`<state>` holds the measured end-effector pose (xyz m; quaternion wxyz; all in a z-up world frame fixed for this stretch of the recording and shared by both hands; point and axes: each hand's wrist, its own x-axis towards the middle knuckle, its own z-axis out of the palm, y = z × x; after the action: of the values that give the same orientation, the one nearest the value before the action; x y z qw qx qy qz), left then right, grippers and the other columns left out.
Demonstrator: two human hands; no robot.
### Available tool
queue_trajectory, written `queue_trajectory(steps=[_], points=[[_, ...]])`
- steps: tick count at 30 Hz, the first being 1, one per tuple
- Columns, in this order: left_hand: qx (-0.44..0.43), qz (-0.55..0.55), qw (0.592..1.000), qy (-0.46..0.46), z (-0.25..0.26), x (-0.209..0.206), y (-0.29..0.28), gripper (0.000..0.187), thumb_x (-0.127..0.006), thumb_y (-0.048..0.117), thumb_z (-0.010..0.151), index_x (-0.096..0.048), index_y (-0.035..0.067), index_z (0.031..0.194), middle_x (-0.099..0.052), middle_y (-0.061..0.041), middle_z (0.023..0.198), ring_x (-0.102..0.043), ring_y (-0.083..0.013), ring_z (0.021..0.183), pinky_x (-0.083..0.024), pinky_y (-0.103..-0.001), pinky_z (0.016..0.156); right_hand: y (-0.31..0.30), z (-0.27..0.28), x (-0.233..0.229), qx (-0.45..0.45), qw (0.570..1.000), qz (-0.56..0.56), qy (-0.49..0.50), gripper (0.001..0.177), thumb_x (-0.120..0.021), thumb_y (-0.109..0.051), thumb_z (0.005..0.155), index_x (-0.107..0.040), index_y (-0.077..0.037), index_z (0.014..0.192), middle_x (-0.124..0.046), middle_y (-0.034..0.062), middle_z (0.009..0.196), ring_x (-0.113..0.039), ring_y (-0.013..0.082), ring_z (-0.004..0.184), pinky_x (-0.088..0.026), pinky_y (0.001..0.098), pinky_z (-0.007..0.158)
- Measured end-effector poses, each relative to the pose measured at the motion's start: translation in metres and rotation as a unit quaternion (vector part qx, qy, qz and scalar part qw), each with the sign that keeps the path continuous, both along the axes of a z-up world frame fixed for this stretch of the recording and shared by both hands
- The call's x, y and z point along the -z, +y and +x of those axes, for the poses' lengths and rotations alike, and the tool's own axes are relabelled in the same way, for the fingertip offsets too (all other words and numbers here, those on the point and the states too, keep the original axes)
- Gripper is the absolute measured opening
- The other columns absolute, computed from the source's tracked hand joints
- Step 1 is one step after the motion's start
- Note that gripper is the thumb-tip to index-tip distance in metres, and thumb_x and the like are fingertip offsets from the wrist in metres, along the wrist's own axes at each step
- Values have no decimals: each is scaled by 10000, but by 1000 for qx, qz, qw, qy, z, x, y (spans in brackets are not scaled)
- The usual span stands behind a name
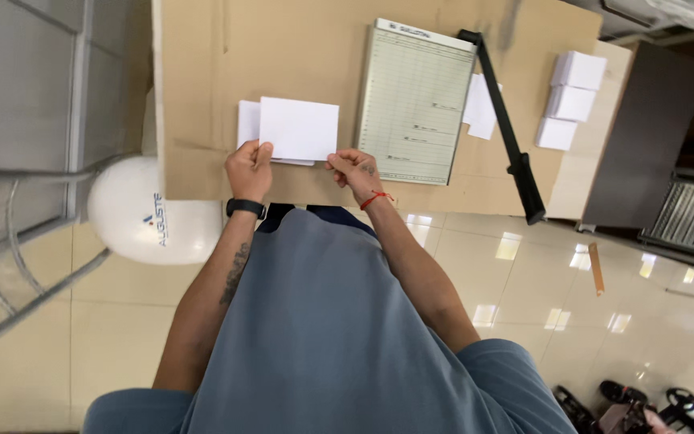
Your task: The person repeatedly folds stacks of white paper and uses a guillotine paper cutter to trim them into smaller sheets. The cut pieces are gathered and stacked on the table. The process is repeated multiple times with different stacks of paper.
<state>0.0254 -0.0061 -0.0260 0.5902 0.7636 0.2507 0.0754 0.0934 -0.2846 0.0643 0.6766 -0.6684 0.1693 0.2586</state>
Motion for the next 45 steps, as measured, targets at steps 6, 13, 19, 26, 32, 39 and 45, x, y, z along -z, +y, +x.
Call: queue_trajectory(steps=[6, 13, 19, 26, 32, 39, 45], points=[[16, -23, 1000, 12, -3, 14, -24, 133, -894, 190, 1257, -996, 106, 1265, -909, -79, 888, -813, -163, 908, -647, -423, 854, -13, -10, -5, 100, 994, 49, 7, 225, -965, -136, 1161, -888, 49, 1264, -957, 238, 1049, -879, 188, 697, -715, 282, 554], [48, -58, 997, 16, 5, 11, -68, 146, -875, 199, 1300, -985, 104, 1286, -898, -49, 881, -759, -133, 911, -630, -398, 897, -52, -24, -5, 170, 984, 43, -35, 281, -985, -130, 1162, -883, 92, 1301, -944, 279, 1030, -895, 211, 716, -736, 299, 569], [99, -86, 991, 17, 20, 7, -124, 175, -847, 240, 1336, -971, 122, 1300, -907, -39, 892, -794, -118, 947, -641, -398, 907, -108, -29, -3, 227, 972, 40, -49, 292, -950, -109, 1184, -845, 114, 1341, -939, 295, 1033, -892, 214, 724, -741, 288, 587], [194, -70, 976, 67, 45, -50, -211, 73, -902, 169, 1277, -949, 126, 1313, -960, -76, 1030, -789, -144, 887, -607, -374, 861, -208, -17, 29, 292, 954, -21, -59, 268, -991, -111, 1130, -880, 72, 1291, -933, 242, 945, -859, 170, 662, -713, 276, 533], [177, -78, 979, 61, 68, -66, -280, 137, -903, 149, 1266, -925, 130, 1400, -966, -70, 1112, -857, -170, 964, -685, -401, 891, -328, 27, 106, 287, 955, -48, -56, 218, -909, -125, 1174, -874, 57, 1290, -921, 193, 943, -815, 137, 677, -710, 247, 579], [148, 70, 986, -28, 110, -40, -336, 106, -831, 54, 1287, -905, 73, 1361, -927, -164, 1145, -851, -372, 1013, -677, -518, 962, -394, 129, 97, 306, 946, -79, -65, 119, -988, -124, 1087, -928, -53, 1161, -890, 170, 852, -800, 173, 627, -680, 317, 526], [205, 265, 938, -92, 188, -46, -357, 196, -768, 34, 1267, -878, 98, 1416, -844, -155, 1417, -798, -432, 1349, -595, -558, 1218, -390, 183, 104, 289, 954, -29, -70, 100, -926, -38, 1138, -864, 11, 1198, -905, 249, 895, -821, 213, 622, -711, 347, 540]])
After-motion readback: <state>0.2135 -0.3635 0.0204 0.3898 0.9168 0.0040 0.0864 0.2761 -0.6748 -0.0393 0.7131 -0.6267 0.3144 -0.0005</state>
